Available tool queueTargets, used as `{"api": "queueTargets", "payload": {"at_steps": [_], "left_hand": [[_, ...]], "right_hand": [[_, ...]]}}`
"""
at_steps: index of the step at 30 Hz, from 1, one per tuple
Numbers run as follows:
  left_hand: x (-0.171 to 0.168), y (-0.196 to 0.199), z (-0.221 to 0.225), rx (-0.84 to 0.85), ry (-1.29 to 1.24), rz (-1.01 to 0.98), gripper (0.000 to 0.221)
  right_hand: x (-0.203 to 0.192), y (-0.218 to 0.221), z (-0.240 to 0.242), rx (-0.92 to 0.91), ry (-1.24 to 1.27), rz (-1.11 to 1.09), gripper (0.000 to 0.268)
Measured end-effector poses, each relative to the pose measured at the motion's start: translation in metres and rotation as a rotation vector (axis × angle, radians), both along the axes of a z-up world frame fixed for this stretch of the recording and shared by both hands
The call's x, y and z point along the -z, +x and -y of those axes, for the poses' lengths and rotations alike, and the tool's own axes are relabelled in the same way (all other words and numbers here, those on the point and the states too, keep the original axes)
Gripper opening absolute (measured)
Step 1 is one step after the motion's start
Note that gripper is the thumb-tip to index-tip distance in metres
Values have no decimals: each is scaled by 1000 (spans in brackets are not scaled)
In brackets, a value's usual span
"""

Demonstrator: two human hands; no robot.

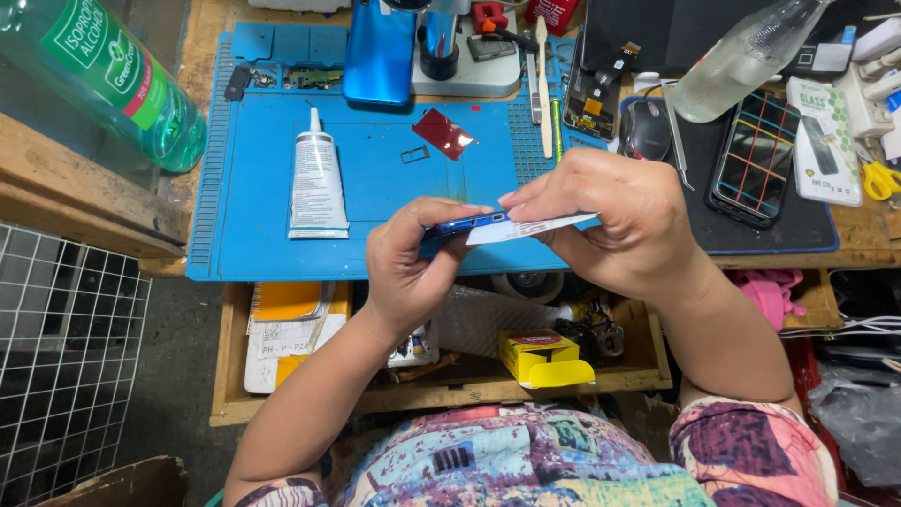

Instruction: The person wipes the side of a mobile phone with a cloth, picks up a blue back panel and a component, then uses a screwdriver to remove screws from the internal chassis.

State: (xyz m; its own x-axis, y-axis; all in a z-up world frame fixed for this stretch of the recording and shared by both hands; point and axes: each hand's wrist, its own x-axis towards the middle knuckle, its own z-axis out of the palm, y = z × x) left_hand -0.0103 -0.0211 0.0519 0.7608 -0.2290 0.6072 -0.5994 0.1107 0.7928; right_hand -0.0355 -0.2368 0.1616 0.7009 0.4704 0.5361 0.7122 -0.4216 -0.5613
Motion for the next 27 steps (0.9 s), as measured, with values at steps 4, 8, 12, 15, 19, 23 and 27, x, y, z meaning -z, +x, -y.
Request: {"api": "queueTargets", "payload": {"at_steps": [4,8,12,15,19,23,27], "left_hand": [[3,1,0,31,-48,-19,20],[7,2,1,58,-101,-51,21],[15,3,-2,75,-132,-83,20],[25,8,-1,91,-183,-118,20],[40,10,6,119,-228,-79,24],[33,12,9,176,-253,-84,25],[-5,12,-3,-85,106,223,40]], "right_hand": [[3,3,5,-26,12,8,19],[9,2,9,4,35,-17,17],[18,4,9,17,108,-24,15],[27,5,2,41,177,3,15],[29,0,1,49,229,37,16],[36,-4,-1,73,290,12,19],[44,-3,0,98,328,19,18]]}}
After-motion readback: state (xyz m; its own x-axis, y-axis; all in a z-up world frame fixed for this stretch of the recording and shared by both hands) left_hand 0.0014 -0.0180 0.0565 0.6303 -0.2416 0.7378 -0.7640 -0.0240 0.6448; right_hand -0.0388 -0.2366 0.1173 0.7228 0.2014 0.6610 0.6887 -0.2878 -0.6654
